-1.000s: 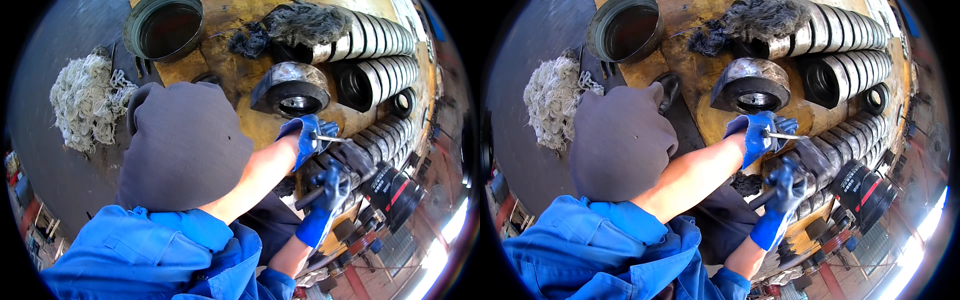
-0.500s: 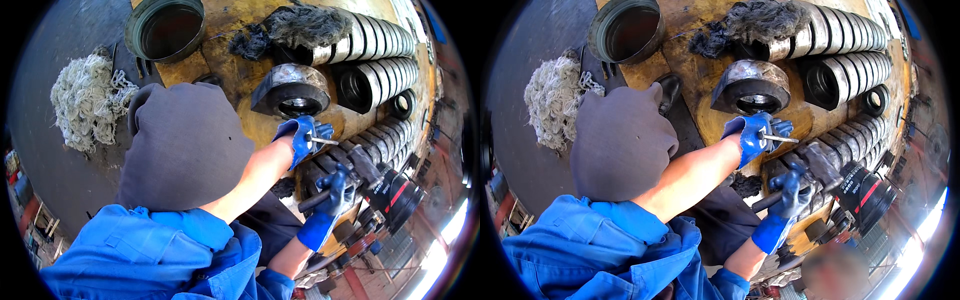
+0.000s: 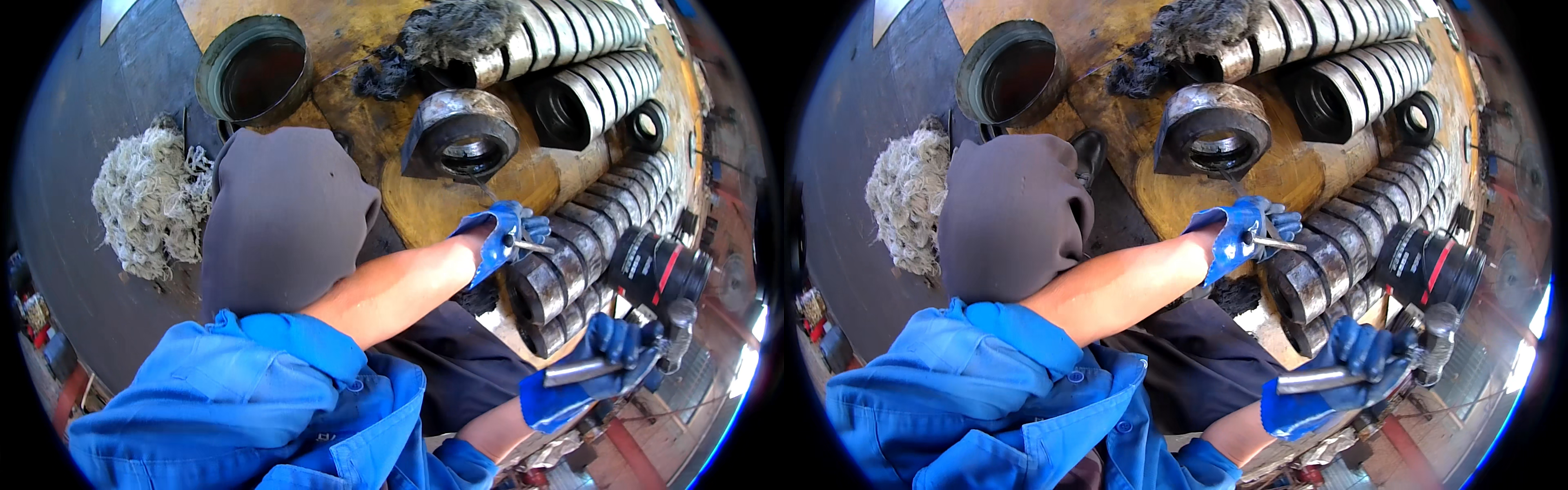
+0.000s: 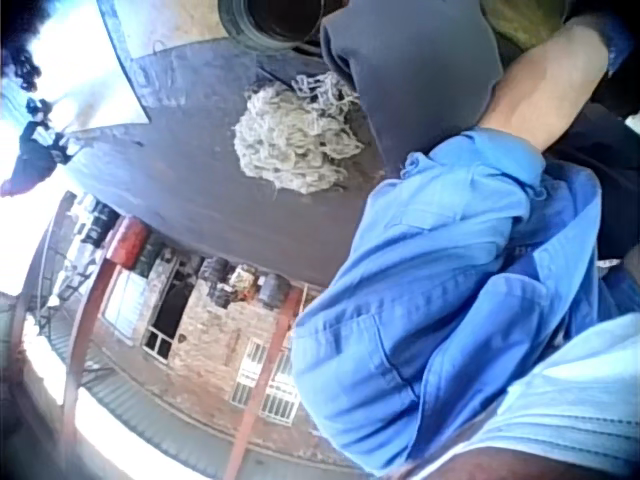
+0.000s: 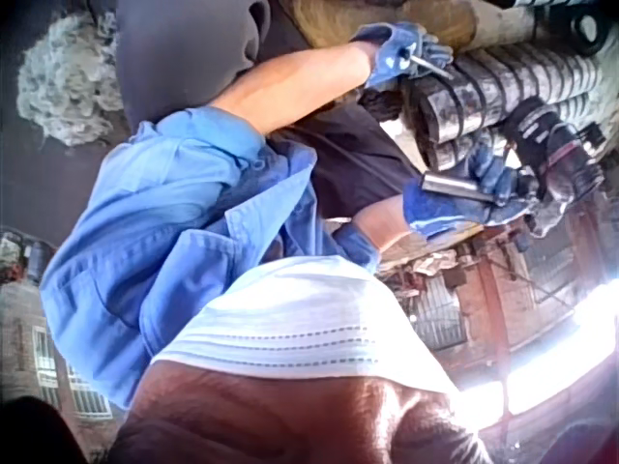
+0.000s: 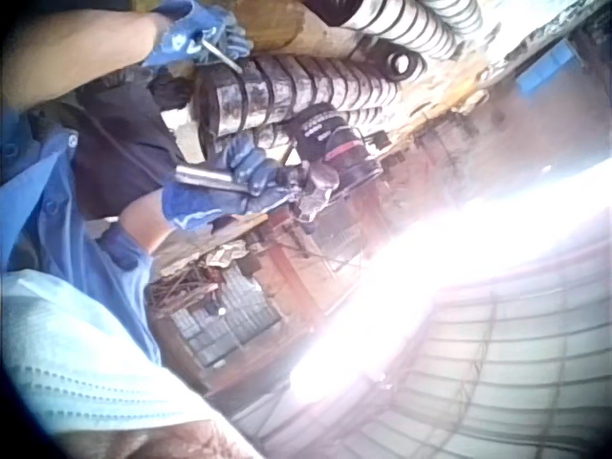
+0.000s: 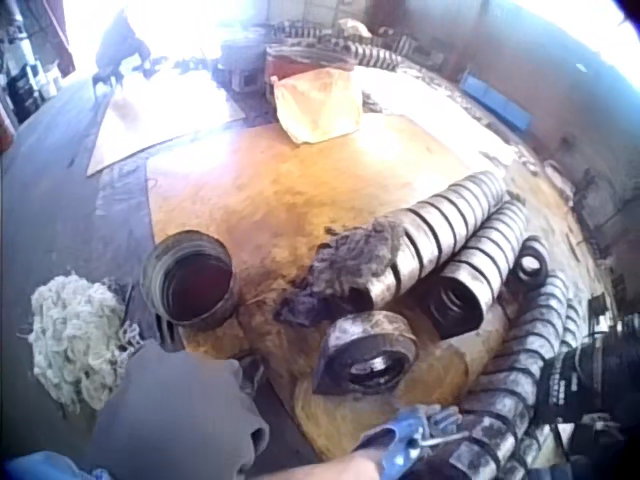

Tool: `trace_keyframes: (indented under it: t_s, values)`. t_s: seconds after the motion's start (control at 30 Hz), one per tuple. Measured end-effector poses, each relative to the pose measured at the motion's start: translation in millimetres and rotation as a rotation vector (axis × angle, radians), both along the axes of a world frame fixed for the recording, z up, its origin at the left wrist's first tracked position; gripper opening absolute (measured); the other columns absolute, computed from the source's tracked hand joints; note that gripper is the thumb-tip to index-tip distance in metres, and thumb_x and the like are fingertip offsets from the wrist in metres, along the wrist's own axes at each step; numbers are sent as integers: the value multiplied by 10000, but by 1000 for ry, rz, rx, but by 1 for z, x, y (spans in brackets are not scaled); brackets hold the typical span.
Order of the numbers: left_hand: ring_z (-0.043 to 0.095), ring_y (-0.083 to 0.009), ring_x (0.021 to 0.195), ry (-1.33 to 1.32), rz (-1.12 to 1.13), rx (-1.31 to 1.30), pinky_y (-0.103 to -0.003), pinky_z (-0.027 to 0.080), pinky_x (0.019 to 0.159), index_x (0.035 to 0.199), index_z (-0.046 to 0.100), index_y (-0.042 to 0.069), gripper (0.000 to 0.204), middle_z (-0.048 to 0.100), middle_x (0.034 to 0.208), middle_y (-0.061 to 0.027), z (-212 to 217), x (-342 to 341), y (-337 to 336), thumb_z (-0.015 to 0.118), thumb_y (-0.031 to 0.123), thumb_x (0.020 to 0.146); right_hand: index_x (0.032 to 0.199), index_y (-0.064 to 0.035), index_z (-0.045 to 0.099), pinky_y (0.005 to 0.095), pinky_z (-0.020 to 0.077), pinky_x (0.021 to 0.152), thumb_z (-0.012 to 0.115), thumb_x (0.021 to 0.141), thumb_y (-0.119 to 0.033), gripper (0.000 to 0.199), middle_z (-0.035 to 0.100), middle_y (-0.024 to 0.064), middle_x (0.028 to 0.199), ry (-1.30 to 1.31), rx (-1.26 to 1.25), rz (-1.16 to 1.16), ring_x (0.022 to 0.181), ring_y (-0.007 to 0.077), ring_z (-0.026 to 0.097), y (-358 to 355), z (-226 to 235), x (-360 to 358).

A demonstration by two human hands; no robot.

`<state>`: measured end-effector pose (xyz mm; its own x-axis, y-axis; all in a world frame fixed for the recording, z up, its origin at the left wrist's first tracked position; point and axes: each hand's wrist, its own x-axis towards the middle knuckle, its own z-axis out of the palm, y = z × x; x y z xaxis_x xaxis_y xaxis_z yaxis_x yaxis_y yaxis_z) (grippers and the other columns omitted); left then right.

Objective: The person sits on the floor and uses a metal file to scrape and clean the inner surfaces of cylindrical metal parts. They repeatedly dip the file into a bucket of liquid and continue filing the parts.

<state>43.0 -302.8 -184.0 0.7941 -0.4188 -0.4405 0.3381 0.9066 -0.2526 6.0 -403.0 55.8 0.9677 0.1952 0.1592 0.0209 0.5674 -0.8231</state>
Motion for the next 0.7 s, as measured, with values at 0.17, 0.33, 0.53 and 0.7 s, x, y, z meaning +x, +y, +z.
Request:
trace_keyframes:
  t_s: [0.17,0.33,0.53,0.7]
  values:
    - [588,-283,1044,-1039,-148,1243,-353,489,857,908,639,-40,240,599,1089,-208,38,-26,31,542,145,789,669,-130,501,224,322,555,437,962,-176,304,431,-87,504,127,118,-73,469,57,372,-41,61,-19]
    - [577,-292,1063,-218,-117,316,-362,508,868,1245,443,-58,389,528,1237,-215,35,-31,55,436,144,912,1133,-12,535,264,399,603,512,959,-229,279,503,-48,649,306,-112,-475,551,94,454,-149,18,-40]
    - [550,-386,1107,-99,-294,446,-427,526,802,1289,390,-39,401,459,1346,-245,-6,-2,42,335,175,955,972,-52,595,312,474,457,619,871,-218,196,579,52,699,981,-474,-772,520,169,527,-291,-109,-159]
    - [488,-333,1202,-260,-427,401,-383,444,968,1316,371,-74,402,438,1355,-230,4,-37,59,342,143,979,845,-104,595,258,454,528,609,855,-247,144,590,23,674,1200,-420,-640,550,153,542,-323,-216,-242]
